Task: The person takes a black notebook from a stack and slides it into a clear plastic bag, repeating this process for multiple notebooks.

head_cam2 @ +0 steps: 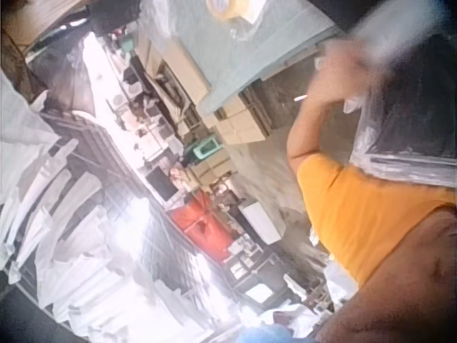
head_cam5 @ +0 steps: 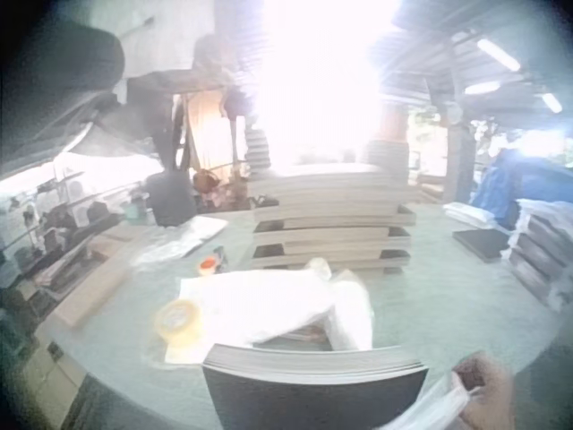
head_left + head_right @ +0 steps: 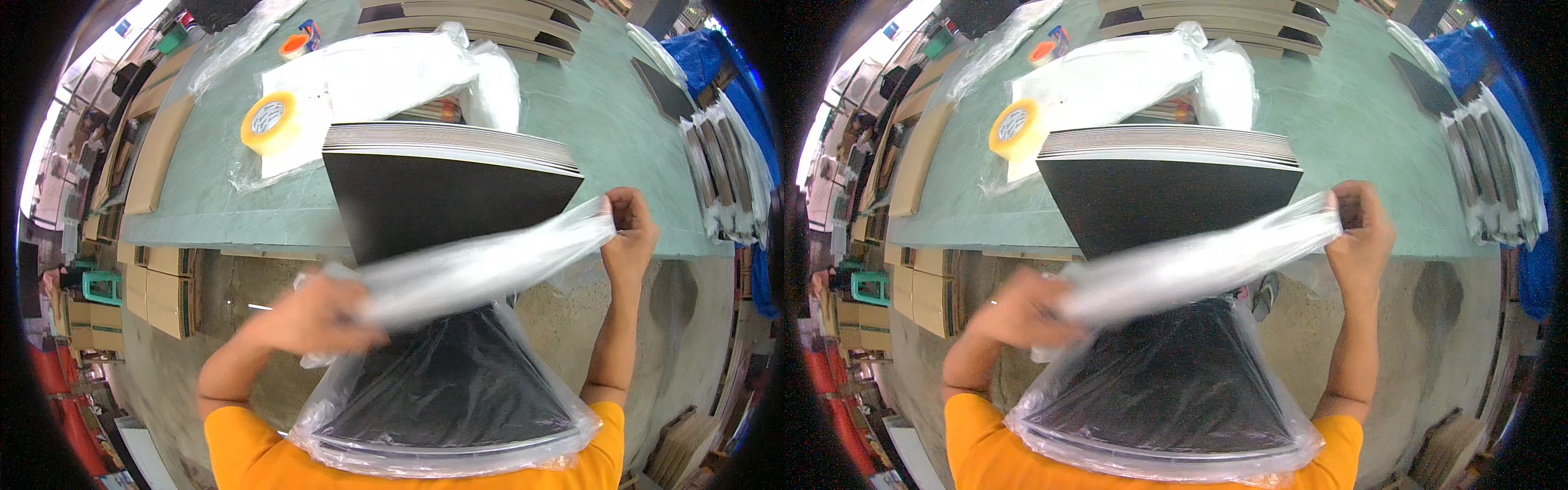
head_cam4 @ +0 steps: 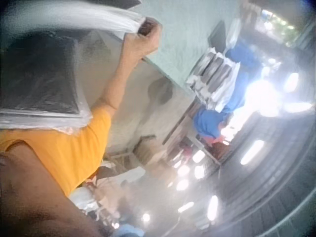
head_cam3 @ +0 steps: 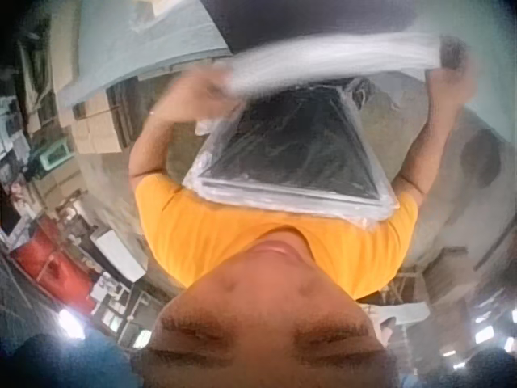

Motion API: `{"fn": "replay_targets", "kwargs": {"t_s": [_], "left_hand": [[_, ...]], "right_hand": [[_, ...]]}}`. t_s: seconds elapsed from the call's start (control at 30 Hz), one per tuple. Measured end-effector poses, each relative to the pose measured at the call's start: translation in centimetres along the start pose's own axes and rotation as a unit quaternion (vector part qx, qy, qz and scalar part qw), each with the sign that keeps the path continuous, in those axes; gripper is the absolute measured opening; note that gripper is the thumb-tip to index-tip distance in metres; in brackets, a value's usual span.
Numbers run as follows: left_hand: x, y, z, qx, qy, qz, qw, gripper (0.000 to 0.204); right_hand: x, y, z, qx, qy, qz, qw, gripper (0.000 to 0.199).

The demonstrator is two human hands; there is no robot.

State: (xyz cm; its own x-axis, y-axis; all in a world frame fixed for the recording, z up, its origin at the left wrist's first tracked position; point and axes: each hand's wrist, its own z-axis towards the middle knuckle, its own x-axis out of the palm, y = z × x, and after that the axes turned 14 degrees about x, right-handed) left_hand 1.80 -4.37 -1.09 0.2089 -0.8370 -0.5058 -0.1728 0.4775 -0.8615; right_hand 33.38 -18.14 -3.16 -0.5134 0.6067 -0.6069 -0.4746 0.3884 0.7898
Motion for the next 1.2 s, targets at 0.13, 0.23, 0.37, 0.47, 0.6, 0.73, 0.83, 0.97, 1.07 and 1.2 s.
{"fn": "replay_targets", "kwargs": {"t_s": [0.13,0.23,0.37,0.47,0.6,0.73,0.83,0.97,1.07,1.2], "left_hand": [[-5.3,3.7,1.6,-0.053,-0.472,0.362,0.802,0.023],[-4.4,3.3,3.2,0.062,-0.431,0.45,0.779,0.047],[-3.6,2.1,3.1,0.129,-0.312,0.487,0.806,0.067],[-3.9,2.0,2.0,0.211,-0.329,0.462,0.796,0.061],[-3.4,1.3,1.6,0.208,-0.322,0.505,0.773,0.055],[-1.9,1.8,0.3,0.187,-0.36,0.474,0.782,0.046],[-2.7,1.2,0.1,0.204,-0.361,0.308,0.856,0.031],[-3.2,6.0,-3.6,0.104,-0.232,-0.399,0.881,0.033],[1.1,13.1,-4.3,-0.049,-0.074,-0.328,0.94,0.031],[9.2,21.6,-3.8,-0.171,-0.086,-0.466,0.864,0.03]], "right_hand": [[2.3,2.7,-3.3,-0.236,0.057,-0.065,0.968,0.041],[2.1,3.1,-0.8,-0.293,-0.151,-0.163,0.93,0.053],[0.7,1.2,-0.9,-0.228,-0.143,-0.107,0.957,0.054],[-0.7,0.5,-1.8,-0.21,-0.099,-0.024,0.972,0.047],[-0.6,0.7,-2.4,-0.256,-0.131,-0.055,0.956,0.049],[-0.4,-0.1,-3.4,-0.316,-0.158,-0.066,0.933,0.047],[-2.5,-1.2,-3.1,-0.178,0.08,0.136,0.971,0.027],[-2.4,-5.0,-1.7,0.024,0.456,0.379,0.805,0.02],[2.6,-11.2,-2.8,0.225,0.551,0.32,0.737,0.033],[11.1,-21.0,-5.4,0.347,0.451,0.117,0.814,0.03]]}}
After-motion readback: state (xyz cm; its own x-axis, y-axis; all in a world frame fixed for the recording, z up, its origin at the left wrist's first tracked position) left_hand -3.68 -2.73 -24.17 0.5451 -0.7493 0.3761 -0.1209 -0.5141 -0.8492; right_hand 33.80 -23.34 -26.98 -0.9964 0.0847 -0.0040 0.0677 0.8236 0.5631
